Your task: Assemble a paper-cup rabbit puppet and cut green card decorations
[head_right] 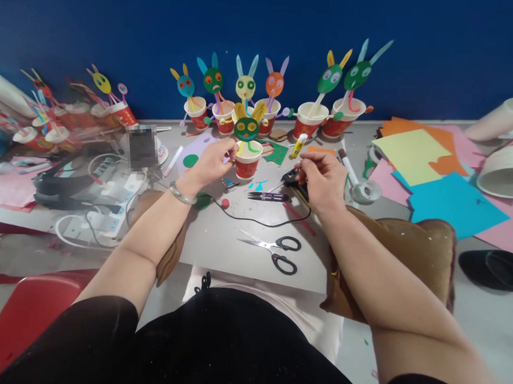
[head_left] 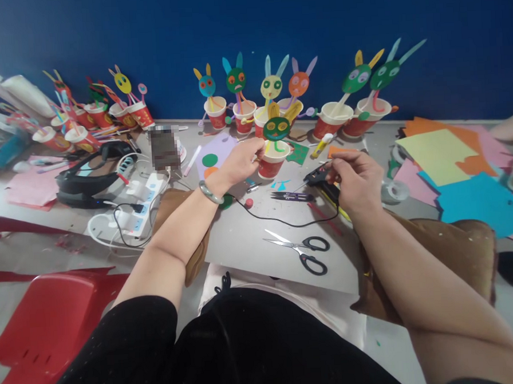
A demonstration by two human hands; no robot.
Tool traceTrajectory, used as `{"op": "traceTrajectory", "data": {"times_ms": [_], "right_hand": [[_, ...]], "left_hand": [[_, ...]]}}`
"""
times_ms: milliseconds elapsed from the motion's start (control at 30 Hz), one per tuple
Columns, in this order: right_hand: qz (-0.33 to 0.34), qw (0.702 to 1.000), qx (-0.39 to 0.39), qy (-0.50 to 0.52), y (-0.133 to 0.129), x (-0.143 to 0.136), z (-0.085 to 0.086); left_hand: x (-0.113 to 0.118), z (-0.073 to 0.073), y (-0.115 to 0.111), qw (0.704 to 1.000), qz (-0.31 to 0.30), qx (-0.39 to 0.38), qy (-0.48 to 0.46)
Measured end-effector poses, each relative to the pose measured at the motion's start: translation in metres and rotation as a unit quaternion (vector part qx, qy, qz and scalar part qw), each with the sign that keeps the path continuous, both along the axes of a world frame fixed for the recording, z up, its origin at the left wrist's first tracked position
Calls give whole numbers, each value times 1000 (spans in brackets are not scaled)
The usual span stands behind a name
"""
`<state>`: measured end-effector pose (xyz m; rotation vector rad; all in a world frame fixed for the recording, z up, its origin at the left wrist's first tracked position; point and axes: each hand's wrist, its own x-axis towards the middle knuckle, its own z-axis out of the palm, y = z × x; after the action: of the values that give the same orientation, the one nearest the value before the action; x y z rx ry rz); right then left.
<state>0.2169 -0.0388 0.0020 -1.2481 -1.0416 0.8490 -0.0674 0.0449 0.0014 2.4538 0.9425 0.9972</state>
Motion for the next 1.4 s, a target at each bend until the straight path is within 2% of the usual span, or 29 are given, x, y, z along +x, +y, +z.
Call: {"op": "traceTrajectory", "data": {"times_ms": [233,433,567,700,833,967,1067,1200,1300,1400], "right_hand": [[42,995,-3,-86,-3,-3,-8],[86,978,12,-190,-5,-6,-15],[110,968,11,-224,-7,-8,-14],[146,955,8,-259,-12,-9,-8],[187,927,24,-325,-20,-7,1],[257,872,58,-411,-30,-5,7],[300,838,73,-449,-41,-3,8],[309,814,77,-486,-62,-2,7],[318,804,78,-496,-86,-2,14],[342,810,70,-472,-122,-2,26]], "left_hand": [[0,-8,9,1000,-1,15,-11],[6,-9,13,999,5,-20,30],[9,-9,14,999,13,-31,4],[8,-9,17,999,20,-37,22],[4,-10,20,999,15,-35,38],[-1,-10,21,998,15,-25,53],[-4,-11,22,998,16,-25,63],[-8,-14,24,999,23,-16,40],[-11,-16,26,1000,10,-17,14],[-14,-17,29,998,48,-25,-22]]}}
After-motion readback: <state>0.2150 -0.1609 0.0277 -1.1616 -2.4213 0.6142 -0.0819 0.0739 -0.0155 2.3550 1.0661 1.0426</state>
